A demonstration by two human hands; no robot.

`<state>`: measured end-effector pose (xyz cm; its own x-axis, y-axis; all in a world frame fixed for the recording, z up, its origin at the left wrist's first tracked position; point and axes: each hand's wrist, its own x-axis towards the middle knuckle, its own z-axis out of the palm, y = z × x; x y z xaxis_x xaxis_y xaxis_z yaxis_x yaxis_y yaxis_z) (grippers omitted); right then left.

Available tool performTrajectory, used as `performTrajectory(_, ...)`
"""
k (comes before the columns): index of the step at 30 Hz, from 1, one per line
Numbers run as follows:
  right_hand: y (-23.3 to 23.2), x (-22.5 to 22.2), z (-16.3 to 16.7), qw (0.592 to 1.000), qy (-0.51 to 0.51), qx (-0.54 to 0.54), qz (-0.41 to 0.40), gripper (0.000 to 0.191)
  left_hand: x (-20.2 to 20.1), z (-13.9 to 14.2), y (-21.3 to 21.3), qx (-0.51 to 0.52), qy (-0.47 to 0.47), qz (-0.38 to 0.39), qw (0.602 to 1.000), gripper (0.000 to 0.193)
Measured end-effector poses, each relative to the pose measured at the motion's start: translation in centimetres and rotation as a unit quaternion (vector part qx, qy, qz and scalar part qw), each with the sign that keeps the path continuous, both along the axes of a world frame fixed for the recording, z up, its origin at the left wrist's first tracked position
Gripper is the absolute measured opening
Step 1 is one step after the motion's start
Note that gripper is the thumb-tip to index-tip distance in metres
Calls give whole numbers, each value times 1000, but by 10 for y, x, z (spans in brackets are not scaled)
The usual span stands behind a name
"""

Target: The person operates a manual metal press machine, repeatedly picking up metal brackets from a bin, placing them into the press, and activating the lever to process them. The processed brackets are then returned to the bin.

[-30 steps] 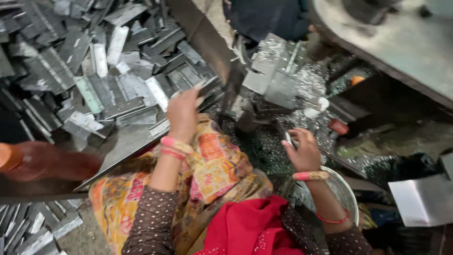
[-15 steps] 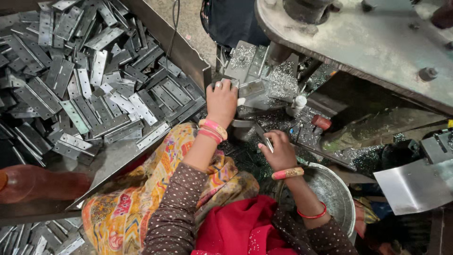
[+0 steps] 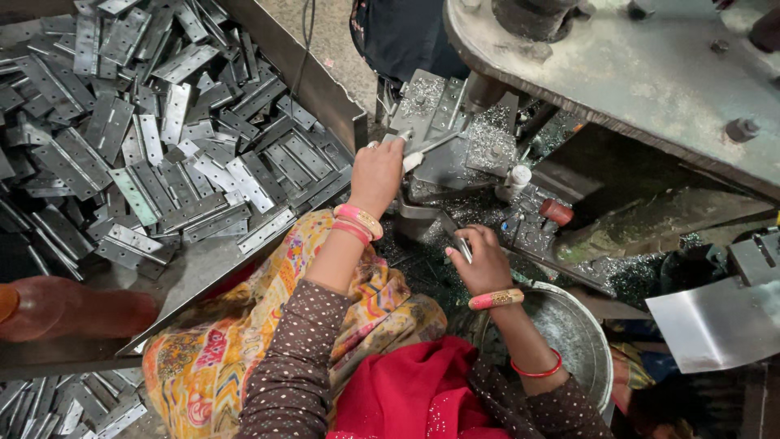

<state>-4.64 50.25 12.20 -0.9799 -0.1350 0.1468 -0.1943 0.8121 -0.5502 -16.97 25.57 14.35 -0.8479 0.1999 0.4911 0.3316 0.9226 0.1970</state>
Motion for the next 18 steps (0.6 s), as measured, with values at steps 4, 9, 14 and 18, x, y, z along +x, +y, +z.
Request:
performTrajectory(4,0,1,-3,1000,11,-2,2,39,12,7,1,-9,-13,-7,1000,34)
performTrajectory(9,2,3,-9,1000,21,-6,5,38,33,2,9,-20,56,-19,998,21)
performTrajectory(14,2,5,-10,1000,28,9,8,40,38,-15,15,-56,28,6,998,13)
performTrajectory(18,-1,7,-4,1000,6,-16,-6,38,54,-24,23,213,-21,18,977,28)
